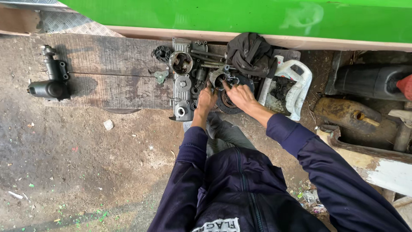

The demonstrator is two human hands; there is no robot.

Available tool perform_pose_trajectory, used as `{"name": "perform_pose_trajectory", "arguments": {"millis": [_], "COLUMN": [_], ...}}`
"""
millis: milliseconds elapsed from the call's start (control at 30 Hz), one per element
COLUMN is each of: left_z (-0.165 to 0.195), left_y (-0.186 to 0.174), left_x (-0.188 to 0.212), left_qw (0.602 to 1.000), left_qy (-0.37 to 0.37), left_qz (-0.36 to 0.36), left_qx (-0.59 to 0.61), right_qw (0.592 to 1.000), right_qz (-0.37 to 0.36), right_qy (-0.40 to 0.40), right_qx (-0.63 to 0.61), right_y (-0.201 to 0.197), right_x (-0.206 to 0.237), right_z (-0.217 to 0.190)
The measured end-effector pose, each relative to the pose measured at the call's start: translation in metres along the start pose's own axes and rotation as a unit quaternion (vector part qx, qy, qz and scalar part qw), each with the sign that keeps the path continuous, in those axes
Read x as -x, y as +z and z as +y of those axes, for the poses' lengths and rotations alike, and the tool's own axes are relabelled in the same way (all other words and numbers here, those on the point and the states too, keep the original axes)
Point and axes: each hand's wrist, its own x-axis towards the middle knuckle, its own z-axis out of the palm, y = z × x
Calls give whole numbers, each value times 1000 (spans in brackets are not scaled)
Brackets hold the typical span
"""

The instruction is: The person cleans several disassembled engine components laid out on a wooden plank. They wipe a clutch assembly and a metal housing with a dark cloth, then place the cleaned parts back on the plank.

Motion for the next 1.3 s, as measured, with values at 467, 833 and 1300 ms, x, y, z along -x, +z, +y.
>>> {"name": "perform_pose_trajectory", "arguments": {"millis": [467,833,1300], "left_z": [6,13,17], "left_y": [-5,-10,-11], "left_x": [3,7,10], "left_qw": [1000,998,1000], "left_qy": [-12,-14,-10], "left_qz": [15,-4,25], "left_qx": [-16,-54,-5], "right_qw": [738,998,671], "right_qz": [28,23,4], "right_qy": [297,-27,292], "right_qx": [-606,50,-681], "right_y": [-2,-31,-24], "right_x": [-15,4,1], "right_z": [2,-2,15]}}
